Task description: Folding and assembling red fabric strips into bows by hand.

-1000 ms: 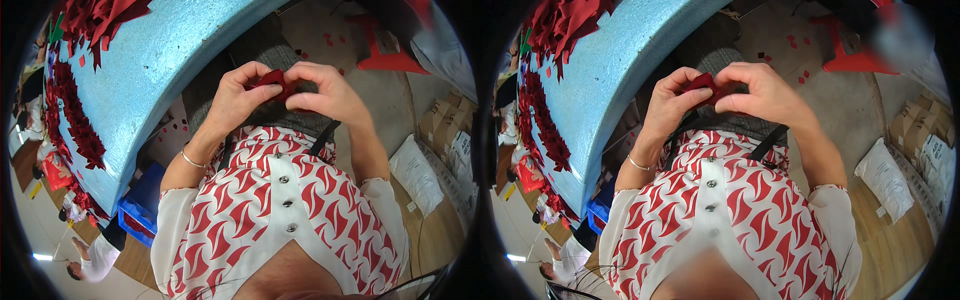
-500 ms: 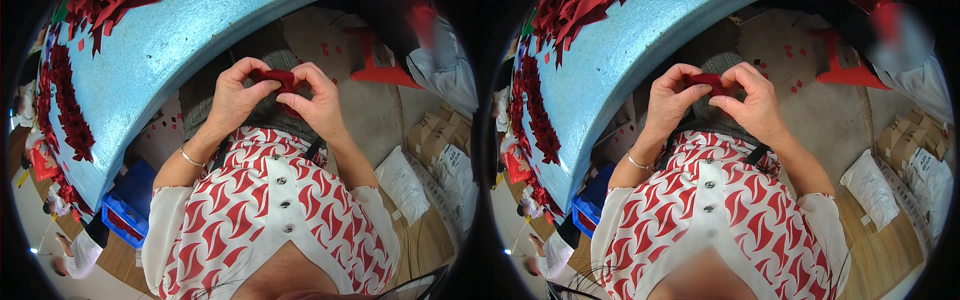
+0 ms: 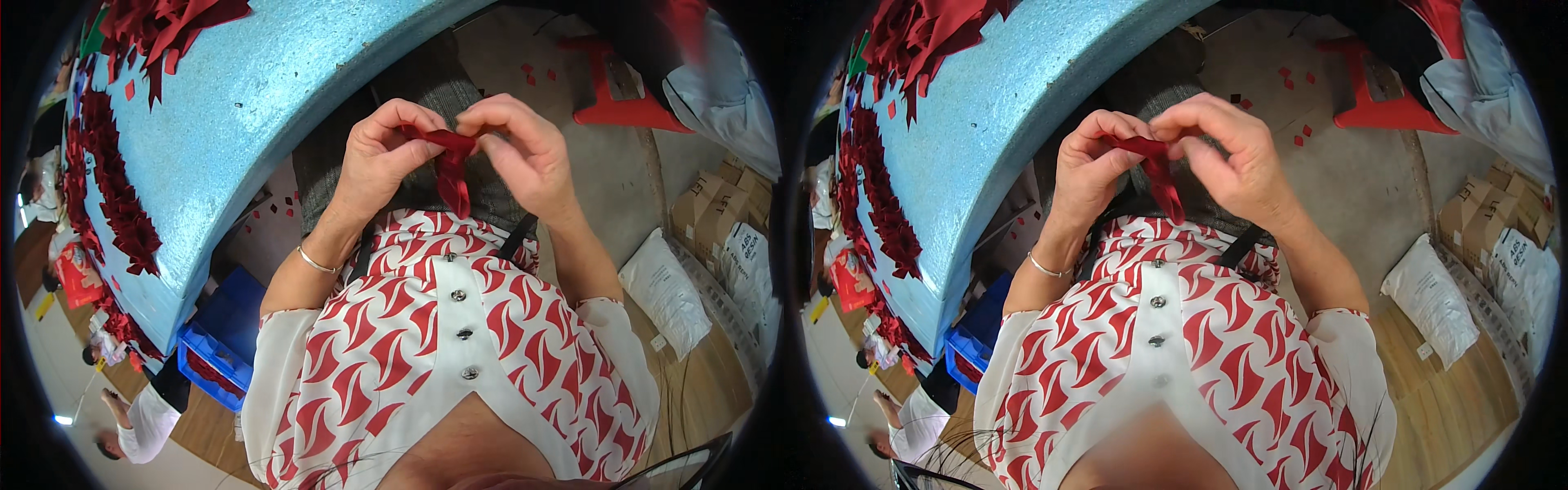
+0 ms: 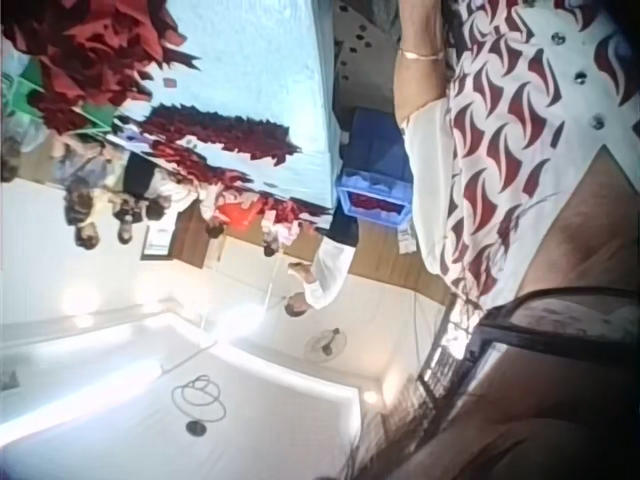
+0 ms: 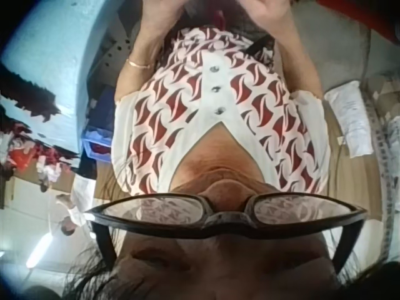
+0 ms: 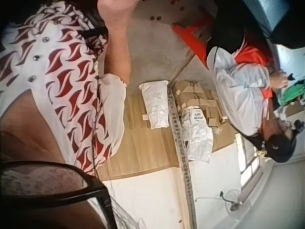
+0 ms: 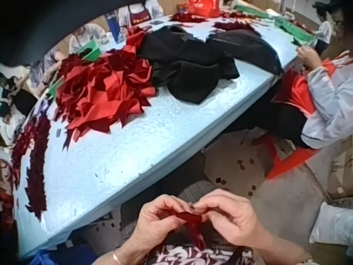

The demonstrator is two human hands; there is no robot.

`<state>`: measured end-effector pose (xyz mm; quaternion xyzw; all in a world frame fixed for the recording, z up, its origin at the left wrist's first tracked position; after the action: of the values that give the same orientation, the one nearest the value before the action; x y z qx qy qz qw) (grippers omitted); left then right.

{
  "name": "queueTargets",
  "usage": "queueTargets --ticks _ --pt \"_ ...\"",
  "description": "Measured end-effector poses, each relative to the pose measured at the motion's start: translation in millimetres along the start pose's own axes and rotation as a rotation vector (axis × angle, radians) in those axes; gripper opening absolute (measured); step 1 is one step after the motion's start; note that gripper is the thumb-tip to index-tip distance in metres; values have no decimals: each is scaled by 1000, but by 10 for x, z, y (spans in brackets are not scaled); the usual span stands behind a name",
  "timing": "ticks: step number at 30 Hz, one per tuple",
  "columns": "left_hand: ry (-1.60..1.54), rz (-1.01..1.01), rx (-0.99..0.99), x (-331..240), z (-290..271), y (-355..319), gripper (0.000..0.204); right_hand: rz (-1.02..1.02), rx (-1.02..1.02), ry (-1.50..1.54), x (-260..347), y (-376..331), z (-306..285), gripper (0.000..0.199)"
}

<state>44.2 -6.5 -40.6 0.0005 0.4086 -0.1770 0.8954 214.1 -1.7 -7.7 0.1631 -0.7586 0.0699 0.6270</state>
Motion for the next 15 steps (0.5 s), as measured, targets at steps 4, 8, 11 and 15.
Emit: queueTargets --ticks 4,8,11,15 --pt "-425 -234 21 67 31 69 20 -1 -44 7 4 10 -20 20" --pt "-765 -413 60 165 124 78 24 -70 -71 -120 93 59 -40 19" --pt "-850 -459 66 164 156 82 24 -61 -77 -142 142 81 -32 19" --pt "-741 -399 -3 129 166 94 22 -2 -88 -140 189 96 30 17"
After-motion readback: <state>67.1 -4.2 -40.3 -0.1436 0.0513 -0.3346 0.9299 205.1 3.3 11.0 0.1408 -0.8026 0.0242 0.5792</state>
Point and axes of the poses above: each hand's wrist, its own y-axis towards the middle knuckle, its own z-axis out of the palm, x = y × z, the point moved 3 cm from there along y, towards the middle knuckle, and after that the axes turned 14 degrees about -y, right-handed, at the moved point
